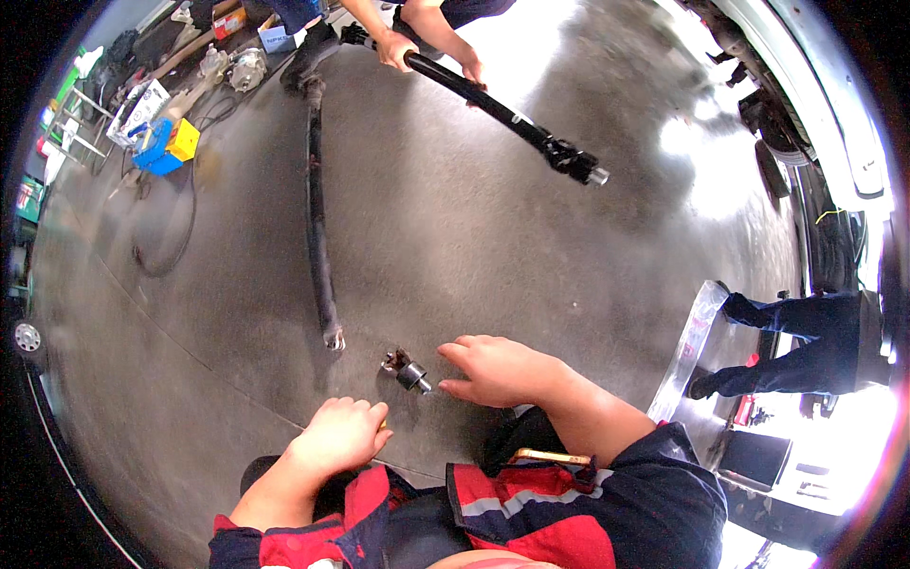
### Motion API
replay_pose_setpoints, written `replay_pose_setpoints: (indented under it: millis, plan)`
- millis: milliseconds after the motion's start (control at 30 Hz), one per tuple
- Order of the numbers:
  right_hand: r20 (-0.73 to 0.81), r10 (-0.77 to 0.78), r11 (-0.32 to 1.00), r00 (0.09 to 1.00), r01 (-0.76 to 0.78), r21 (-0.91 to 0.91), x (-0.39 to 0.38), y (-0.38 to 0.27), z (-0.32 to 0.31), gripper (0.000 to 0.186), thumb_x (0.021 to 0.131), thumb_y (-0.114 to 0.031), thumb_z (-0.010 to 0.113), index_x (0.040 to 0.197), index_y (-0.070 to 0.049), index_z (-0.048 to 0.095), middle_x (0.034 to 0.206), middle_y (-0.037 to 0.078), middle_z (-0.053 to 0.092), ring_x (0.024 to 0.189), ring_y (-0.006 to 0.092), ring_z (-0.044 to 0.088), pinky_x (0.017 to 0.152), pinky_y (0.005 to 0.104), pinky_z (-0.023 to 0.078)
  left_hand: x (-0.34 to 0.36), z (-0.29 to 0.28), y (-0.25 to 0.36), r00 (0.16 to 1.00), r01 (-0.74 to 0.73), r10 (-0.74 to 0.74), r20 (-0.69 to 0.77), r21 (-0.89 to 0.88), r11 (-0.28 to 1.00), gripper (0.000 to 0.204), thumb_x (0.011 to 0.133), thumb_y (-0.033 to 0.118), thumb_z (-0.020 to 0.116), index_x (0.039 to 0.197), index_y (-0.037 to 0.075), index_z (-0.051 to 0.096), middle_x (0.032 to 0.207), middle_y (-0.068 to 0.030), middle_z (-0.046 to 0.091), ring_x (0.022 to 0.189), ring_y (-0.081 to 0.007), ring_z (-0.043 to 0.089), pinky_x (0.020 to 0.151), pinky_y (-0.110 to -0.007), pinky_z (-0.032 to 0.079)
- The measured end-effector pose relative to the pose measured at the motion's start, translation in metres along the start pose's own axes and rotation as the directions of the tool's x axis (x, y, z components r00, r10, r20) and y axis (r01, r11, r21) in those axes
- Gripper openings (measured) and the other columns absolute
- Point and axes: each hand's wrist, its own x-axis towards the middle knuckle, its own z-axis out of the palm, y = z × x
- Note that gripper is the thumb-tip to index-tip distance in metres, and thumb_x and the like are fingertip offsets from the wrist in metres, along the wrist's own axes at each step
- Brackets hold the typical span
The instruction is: The person walks through a garage to a light switch, turns on lights, and then returns to a work area to inspect two drive shafts lying on the floor.
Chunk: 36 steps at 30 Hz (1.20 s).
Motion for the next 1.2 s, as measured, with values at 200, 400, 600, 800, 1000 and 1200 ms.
replay_pose_setpoints:
  millis: [200,400,600,800,1000,1200]
  plan:
    - [0.032,0.027,1.0,0.999,-0.026,-0.012,0.0,-0.002,-0.001,0.046,0.088,-0.033,0.06,0.115,0.002,0.053,0.108,0.023,0.059,0.105,0.0375,0.057,0.089,0.0432,0.047,-0.001,0.001,0.0,0.999,-0.021,0.021,-0.027,0.003,1.0,0.027,0.084,0.033,0.06,0.09,0.006,0.058,0.079,-0.0131,0.064,0.077,-0.0334,0.064,0.071,-0.045,0.05]
    - [0.037,0.022,1.0,0.999,-0.021,-0.014,-0.001,-0.003,-0.002,0.047,0.088,-0.034,0.06,0.116,0.003,0.052,0.109,0.023,0.059,0.106,0.0377,0.057,0.09,0.0428,0.047,-0.002,0.0,0.001,1.0,-0.006,0.006,-0.012,0.003,1.0,0.027,0.084,0.033,0.061,0.09,0.007,0.058,0.079,-0.0123,0.064,0.078,-0.0327,0.063,0.072,-0.044,0.049]
    - [0.039,0.036,0.999,0.999,-0.035,-0.022,-0.001,-0.005,-0.001,0.05,0.087,-0.034,0.06,0.12,0.003,0.051,0.111,0.023,0.058,0.107,0.0371,0.056,0.092,0.0422,0.046,-0.004,0.001,0.004,0.996,-0.03,0.032,-0.085,0.014,0.999,0.025,0.081,0.031,0.064,0.089,0.007,0.059,0.078,-0.0107,0.064,0.078,-0.0302,0.064,0.071,-0.043,0.05]
    - [-0.029,-0.005,1.0,1.0,0.005,-0.003,-0.003,-0.004,0.001,0.046,0.086,-0.035,0.06,0.114,0.002,0.054,0.107,0.023,0.059,0.104,0.0382,0.057,0.09,0.0436,0.047,-0.003,0.001,0.005,1.0,-0.011,0.011,-0.016,-0.004,1.0,0.026,0.083,0.031,0.061,0.092,0.007,0.058,0.082,-0.0134,0.064,0.08,-0.0337,0.063,0.073,-0.045,0.049]
    - [-0.053,-0.027,1.0,0.998,0.027,-0.009,-0.001,-0.005,0.002,0.047,0.087,-0.034,0.061,0.116,0.002,0.054,0.107,0.023,0.06,0.103,0.0383,0.058,0.089,0.0431,0.047,-0.004,0.003,0.002,0.998,-0.021,0.019,-0.055,-0.035,0.999,0.026,0.084,0.031,0.061,0.093,0.006,0.058,0.082,-0.0146,0.064,0.081,-0.0336,0.063,0.074,-0.045,0.049]
    - [0.104,0.026,1.0,0.994,-0.026,-0.005,0.006,-0.012,0.005,0.05,0.089,-0.034,0.058,0.123,0.002,0.051,0.12,0.023,0.056,0.113,0.0372,0.053,0.095,0.0416,0.044,-0.005,-0.001,0.001,0.999,-0.006,0.005,-0.039,-0.018,1.0,0.027,0.083,0.031,0.061,0.094,0.006,0.059,0.082,-0.0128,0.064,0.081,-0.0317,0.063,0.074,-0.044,0.048]
